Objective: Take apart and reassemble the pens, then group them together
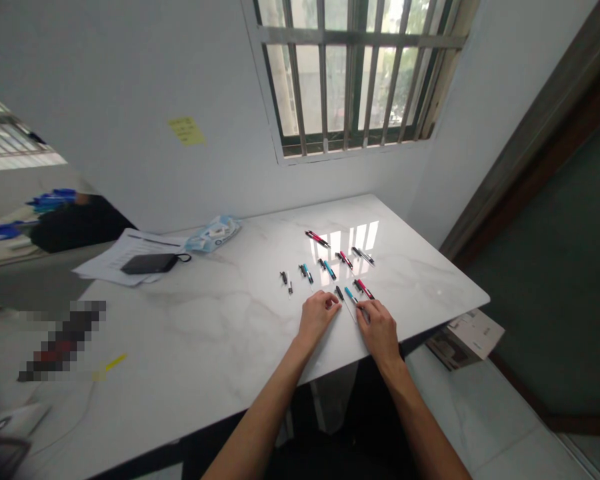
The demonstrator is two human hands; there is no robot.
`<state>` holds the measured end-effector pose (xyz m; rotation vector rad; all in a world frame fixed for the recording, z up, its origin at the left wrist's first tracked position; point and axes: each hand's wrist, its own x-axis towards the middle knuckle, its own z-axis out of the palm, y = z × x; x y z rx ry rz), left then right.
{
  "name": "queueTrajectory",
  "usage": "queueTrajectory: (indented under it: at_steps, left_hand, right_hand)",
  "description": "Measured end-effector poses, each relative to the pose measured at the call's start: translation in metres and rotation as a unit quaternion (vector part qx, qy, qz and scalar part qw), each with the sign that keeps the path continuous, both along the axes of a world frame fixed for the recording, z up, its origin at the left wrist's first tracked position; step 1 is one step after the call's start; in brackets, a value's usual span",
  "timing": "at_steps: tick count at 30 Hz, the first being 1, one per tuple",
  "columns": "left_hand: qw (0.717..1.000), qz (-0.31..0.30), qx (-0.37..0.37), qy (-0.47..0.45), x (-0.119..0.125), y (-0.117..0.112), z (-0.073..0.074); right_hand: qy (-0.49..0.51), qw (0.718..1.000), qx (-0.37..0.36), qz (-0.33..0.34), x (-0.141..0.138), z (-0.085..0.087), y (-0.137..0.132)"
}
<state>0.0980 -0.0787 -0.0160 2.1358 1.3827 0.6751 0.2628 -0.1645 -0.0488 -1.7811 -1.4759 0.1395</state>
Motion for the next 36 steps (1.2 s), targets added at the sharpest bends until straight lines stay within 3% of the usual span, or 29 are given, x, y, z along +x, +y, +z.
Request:
queueTrajectory:
  at_steps: [24, 30, 36]
  left_hand:
    - [1.0, -0.002, -0.001, 0.011, 0.003, 0.002, 0.002]
    - [0.999, 0.039, -0.009, 0.019, -0.006, 0.007, 0.001]
    - [0.997, 0.048, -0.027, 0.049, -0.001, 0.014, 0.008]
  right_hand:
    - [0.001, 0.998, -0.017, 0.055, -0.006, 0.007, 0.002]
    - [0.012, 0.998, -0.016, 0.055, -0.005, 0.003, 0.002]
    - [0.01, 0.998, -0.021, 0.06, -0.006, 0.004, 0.0]
